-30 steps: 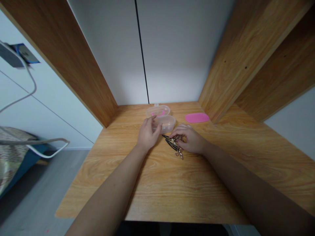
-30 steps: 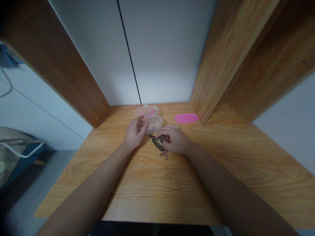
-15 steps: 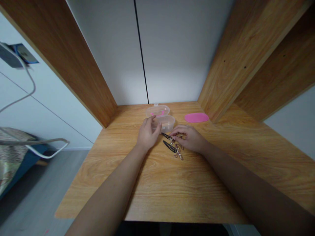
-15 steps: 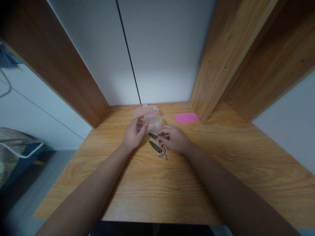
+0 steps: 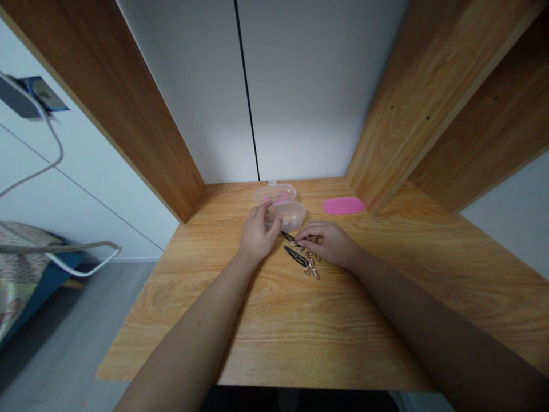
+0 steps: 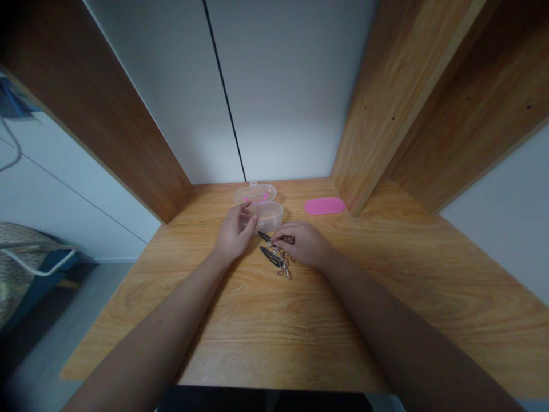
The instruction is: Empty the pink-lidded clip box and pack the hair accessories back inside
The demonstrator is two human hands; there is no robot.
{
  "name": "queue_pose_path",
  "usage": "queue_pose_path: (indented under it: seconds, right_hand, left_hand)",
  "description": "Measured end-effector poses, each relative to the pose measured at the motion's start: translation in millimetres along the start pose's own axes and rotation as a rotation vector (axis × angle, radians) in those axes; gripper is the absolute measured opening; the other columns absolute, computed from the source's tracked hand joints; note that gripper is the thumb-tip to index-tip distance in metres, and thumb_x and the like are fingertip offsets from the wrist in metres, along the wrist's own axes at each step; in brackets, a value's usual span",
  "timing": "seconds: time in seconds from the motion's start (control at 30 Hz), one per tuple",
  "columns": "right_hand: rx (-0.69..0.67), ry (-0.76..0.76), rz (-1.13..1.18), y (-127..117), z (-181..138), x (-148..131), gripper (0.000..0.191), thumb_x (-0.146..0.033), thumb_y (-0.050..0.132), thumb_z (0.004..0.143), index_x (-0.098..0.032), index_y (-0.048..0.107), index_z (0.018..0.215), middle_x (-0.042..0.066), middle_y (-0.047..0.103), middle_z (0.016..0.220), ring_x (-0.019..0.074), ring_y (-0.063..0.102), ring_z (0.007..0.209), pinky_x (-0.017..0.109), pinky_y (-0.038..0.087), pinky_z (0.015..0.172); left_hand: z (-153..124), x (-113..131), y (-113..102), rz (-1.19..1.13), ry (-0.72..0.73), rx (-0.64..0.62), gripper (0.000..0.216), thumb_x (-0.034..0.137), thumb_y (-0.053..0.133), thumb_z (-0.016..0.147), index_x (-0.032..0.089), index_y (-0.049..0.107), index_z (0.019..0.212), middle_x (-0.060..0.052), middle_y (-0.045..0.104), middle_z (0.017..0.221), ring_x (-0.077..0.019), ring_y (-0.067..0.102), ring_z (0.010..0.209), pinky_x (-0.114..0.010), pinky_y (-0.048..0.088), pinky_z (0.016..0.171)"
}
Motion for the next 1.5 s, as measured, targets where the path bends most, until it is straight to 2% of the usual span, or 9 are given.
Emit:
queue_pose_path:
  seconds: [0.17,0.3,0.63,0.9,1.1,1.3,1.5]
  right_hand:
    - [0.044,-0.04,0.026,-3.2,0.0,-3.8,0.01,-0.031,0.073,0.087,-0.023,0.078,0.087,0.006,0.076,0.086,0.0211,0.069,0.082,0.035,0.053,0.078]
    - [0.02,-0.094,-0.006,-4.5,-0.7,-4.1,0.009,-0.032,0.079,0.082,-0.023,0.078,0.081,0.005,0.072,0.084,0.0205,0.065,0.084,0.036,0.051,0.079]
    - [-0.03,-0.056,-0.042,-0.9,-1.2,-4.6,0.012,-0.035,0.081,0.08,-0.024,0.078,0.084,0.005,0.071,0.087,0.0216,0.064,0.087,0.038,0.05,0.082]
    - [-0.001,-0.053,-0.081,-2.3,-1.0,-12.7,0.011,-0.028,0.078,0.08,-0.022,0.07,0.074,0.004,0.071,0.081,0.0207,0.065,0.084,0.036,0.048,0.079]
    - [-0.016,-0.085,-0.092,-2.5,-1.3,-12.1,0.011,-0.03,0.081,0.079,-0.023,0.073,0.083,0.004,0.075,0.088,0.0217,0.066,0.088,0.036,0.049,0.081]
    - [-0.043,-0.103,-0.131,-1.0,-2.0,-10.6,0.008,-0.032,0.08,0.081,-0.025,0.077,0.083,0.004,0.074,0.086,0.0216,0.066,0.089,0.037,0.048,0.081]
    - [0.043,-0.138,-0.115,-7.0,1.6,-18.2,0.011,-0.033,0.072,0.09,-0.022,0.072,0.089,0.005,0.073,0.089,0.0215,0.064,0.09,0.037,0.047,0.082]
  left_hand:
    - [0.4,1.7,-0.2,-0.003,0.006,0.0,0.044,0.041,0.056,0.096,0.017,0.056,0.132,-0.013,0.067,0.113,-0.0251,0.066,0.103,-0.042,0.053,0.095]
    - [1.2,0.8,0.0,-0.004,0.001,-0.004,0.043,0.041,0.057,0.096,0.017,0.057,0.132,-0.013,0.067,0.114,-0.0254,0.066,0.102,-0.042,0.053,0.094]
    - [0.5,-0.5,0.8,0.0,0.007,-0.002,0.044,0.043,0.055,0.096,0.017,0.056,0.132,-0.013,0.066,0.115,-0.0256,0.065,0.105,-0.041,0.053,0.094]
    - [1.0,1.6,-0.2,0.009,-0.002,-0.007,0.044,0.042,0.056,0.096,0.017,0.057,0.132,-0.013,0.066,0.114,-0.0253,0.066,0.104,-0.041,0.053,0.094]
    - [0.5,-1.3,1.2,0.009,0.004,-0.002,0.044,0.042,0.056,0.096,0.018,0.056,0.132,-0.013,0.066,0.116,-0.0253,0.066,0.104,-0.041,0.054,0.094]
    - [0.2,0.5,0.4,0.005,0.001,-0.009,0.045,0.043,0.055,0.097,0.015,0.056,0.133,-0.015,0.066,0.118,-0.0256,0.065,0.107,-0.041,0.053,0.096]
    - [0.8,1.0,0.2,0.007,-0.003,-0.006,0.045,0.042,0.055,0.097,0.016,0.056,0.133,-0.014,0.066,0.116,-0.0253,0.066,0.106,-0.041,0.054,0.095]
Point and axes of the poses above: each hand's wrist, its own z-axis towards the middle knuckle, its own y-axis out of the palm, x = y × z, the point moved 2 cm from there along z, towards the middle knuckle
